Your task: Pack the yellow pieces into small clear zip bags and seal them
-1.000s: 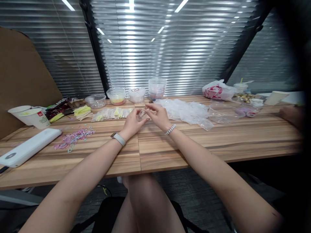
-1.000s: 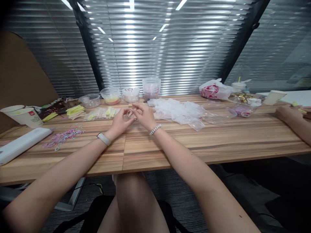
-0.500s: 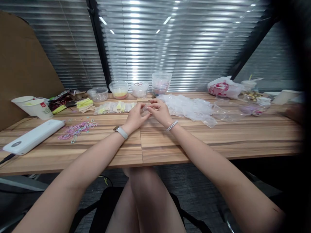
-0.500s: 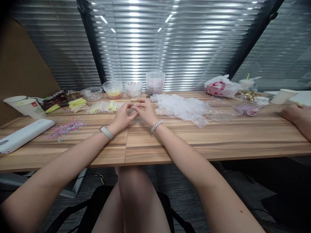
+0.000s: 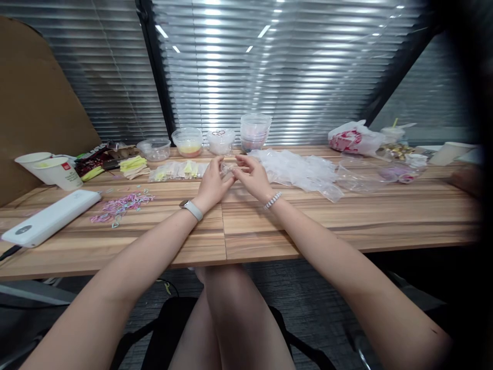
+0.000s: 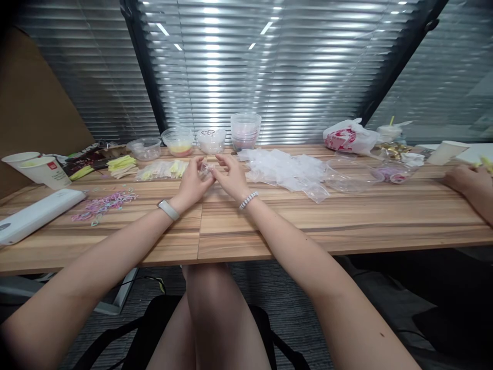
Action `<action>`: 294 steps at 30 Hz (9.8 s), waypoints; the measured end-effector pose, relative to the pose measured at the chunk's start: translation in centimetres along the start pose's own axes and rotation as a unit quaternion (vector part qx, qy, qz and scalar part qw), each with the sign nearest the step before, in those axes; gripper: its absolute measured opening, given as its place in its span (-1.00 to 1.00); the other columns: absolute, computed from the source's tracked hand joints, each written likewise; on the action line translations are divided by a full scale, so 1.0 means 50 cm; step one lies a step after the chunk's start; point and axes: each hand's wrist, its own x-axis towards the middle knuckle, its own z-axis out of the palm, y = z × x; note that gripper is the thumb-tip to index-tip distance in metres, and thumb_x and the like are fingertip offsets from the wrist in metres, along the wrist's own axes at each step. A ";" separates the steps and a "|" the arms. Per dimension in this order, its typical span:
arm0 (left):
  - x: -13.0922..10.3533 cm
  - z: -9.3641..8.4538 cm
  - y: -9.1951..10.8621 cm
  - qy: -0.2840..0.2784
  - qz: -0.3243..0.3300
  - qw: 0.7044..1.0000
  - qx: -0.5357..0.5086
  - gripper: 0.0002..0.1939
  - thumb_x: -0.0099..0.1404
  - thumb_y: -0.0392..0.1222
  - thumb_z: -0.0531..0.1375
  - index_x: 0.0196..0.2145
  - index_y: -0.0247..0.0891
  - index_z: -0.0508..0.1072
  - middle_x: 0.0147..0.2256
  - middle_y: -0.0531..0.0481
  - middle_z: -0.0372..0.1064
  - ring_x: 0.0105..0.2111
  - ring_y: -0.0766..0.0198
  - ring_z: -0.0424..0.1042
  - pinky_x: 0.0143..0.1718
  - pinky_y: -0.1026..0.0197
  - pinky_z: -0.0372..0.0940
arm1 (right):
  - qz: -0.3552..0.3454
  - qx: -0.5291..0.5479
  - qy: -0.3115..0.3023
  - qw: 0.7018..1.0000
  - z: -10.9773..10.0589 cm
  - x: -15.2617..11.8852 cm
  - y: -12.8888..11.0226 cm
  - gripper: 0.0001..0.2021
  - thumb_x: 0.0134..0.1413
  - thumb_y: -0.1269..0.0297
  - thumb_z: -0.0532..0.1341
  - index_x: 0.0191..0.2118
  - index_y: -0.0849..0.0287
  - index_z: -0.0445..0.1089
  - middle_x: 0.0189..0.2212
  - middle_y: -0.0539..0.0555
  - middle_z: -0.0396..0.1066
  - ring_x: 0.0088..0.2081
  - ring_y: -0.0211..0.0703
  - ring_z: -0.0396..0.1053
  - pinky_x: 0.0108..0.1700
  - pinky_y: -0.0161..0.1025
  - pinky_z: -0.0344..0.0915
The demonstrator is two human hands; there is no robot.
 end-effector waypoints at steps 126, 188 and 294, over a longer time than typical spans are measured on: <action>-0.006 -0.009 0.008 -0.329 0.149 0.911 0.198 -0.52 0.45 0.06 -0.01 0.20 -0.19 0.33 0.19 -0.17 0.25 0.15 0.00 0.29 0.20 0.00 0.19 | 0.079 -0.536 -0.023 0.840 -0.215 0.054 0.212 -0.56 0.30 -0.01 0.06 0.06 0.18 0.45 0.32 0.25 0.06 0.29 0.15 0.04 0.32 0.23 -0.17; 0.011 -0.014 0.027 -0.059 0.144 0.986 0.055 -0.14 0.28 0.01 0.27 0.37 -0.26 -0.03 0.34 -0.29 0.02 0.34 -0.03 0.05 0.32 -0.11 0.07 | 0.251 0.409 -0.190 0.856 -0.038 0.018 0.013 -0.47 -0.24 0.40 0.49 -0.05 0.17 0.40 -0.35 -0.01 0.44 -0.36 -0.30 0.38 -0.26 -0.33 0.39; -0.008 -0.017 0.035 -0.082 0.086 0.965 0.235 -0.45 0.30 -0.10 0.19 0.21 -0.29 0.29 0.14 -0.20 0.33 0.16 0.00 0.26 0.31 -0.10 -0.09 | 0.108 0.090 -0.202 0.969 -0.046 0.019 0.015 -0.79 -0.13 0.29 0.31 -0.30 0.24 0.50 -0.21 0.10 0.47 -0.14 -0.09 0.37 -0.02 -0.17 0.27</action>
